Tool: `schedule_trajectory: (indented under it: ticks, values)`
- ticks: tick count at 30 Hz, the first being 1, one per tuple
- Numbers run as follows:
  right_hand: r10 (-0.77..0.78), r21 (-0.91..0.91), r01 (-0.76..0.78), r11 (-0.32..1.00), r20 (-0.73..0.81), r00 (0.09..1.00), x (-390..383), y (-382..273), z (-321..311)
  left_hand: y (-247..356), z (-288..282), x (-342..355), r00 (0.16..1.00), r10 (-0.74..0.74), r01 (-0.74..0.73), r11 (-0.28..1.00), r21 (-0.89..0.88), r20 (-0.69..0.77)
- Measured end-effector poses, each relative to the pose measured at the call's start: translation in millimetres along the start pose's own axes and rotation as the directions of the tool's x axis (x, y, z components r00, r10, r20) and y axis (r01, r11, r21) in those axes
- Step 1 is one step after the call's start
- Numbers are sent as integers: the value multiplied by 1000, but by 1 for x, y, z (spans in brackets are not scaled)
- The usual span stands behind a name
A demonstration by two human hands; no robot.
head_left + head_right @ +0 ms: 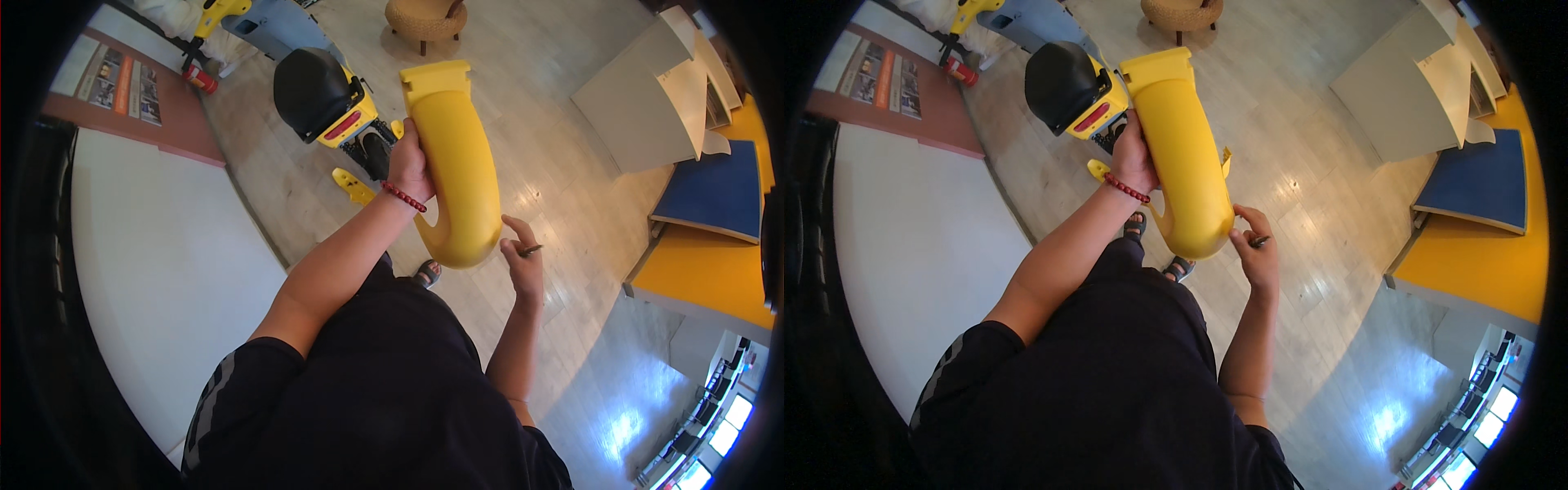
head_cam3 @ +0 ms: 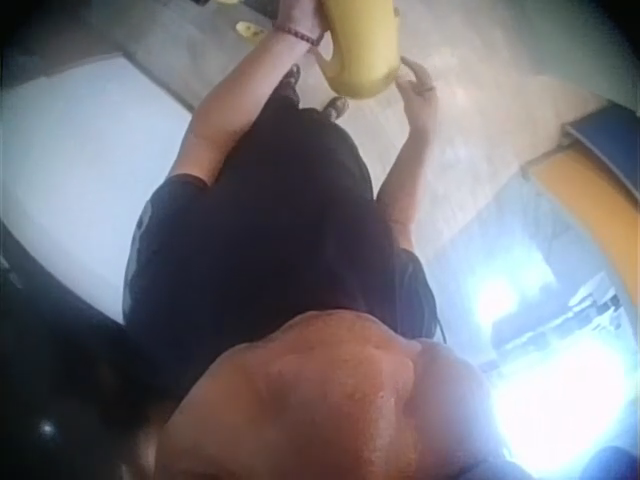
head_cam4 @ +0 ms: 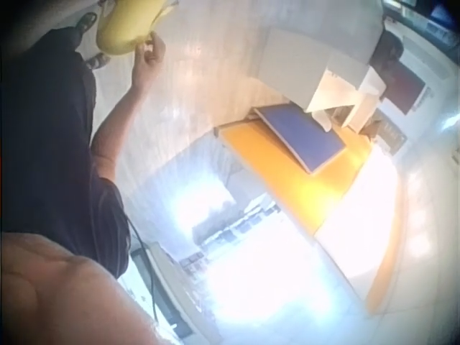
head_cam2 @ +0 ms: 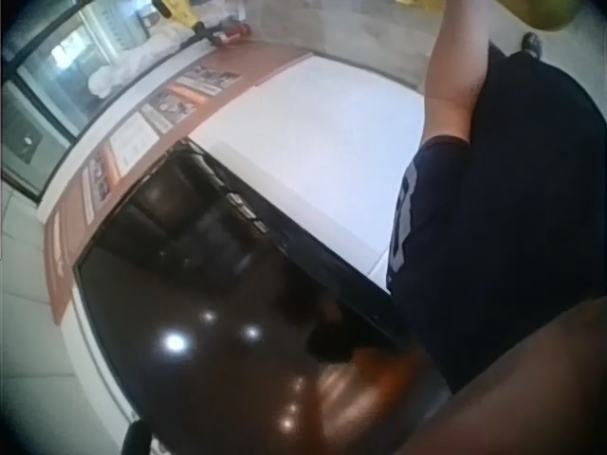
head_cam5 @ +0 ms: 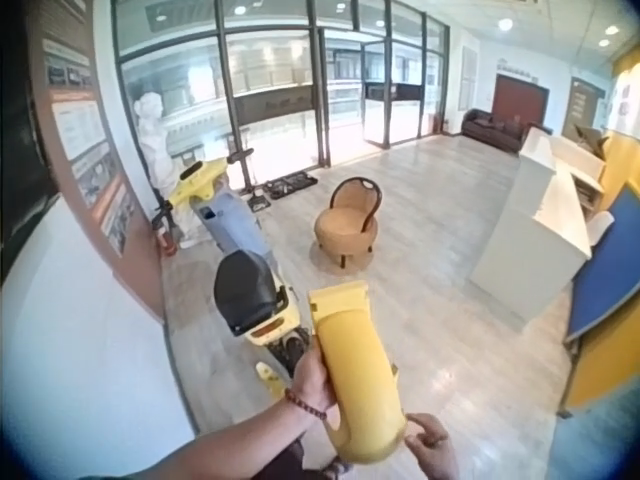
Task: The user is repairing a yellow electric scooter, specifically focusing on the rear fender and chain area.
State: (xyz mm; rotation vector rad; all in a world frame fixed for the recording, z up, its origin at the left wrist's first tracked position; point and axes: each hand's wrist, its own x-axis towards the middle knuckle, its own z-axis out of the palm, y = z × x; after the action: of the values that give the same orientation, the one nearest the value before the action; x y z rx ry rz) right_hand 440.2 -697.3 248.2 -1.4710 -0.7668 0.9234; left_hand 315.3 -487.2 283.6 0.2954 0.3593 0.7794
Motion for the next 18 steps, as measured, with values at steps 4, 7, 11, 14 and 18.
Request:
schedule_trajectory:
  ticks: [4,7,11,14,18]
  values:
    - [59,-198,-53,979,24,998,-2,24,10,-8,-41,10,996,-18,13,998,-64,-92]
    - [206,-184,-198,963,26,978,-1,39,17,-13,-66,16,981,-69,52,994,-100,-179]
    - [285,-155,-278,948,23,958,7,66,23,-10,-110,35,945,-166,109,972,-208,-282]
    - [401,-222,-420,880,-127,907,19,88,28,-5,-150,47,947,-224,163,953,-255,-231]
    - [656,-208,-725,657,-316,685,24,118,53,10,-221,56,939,-284,196,906,-375,-196]
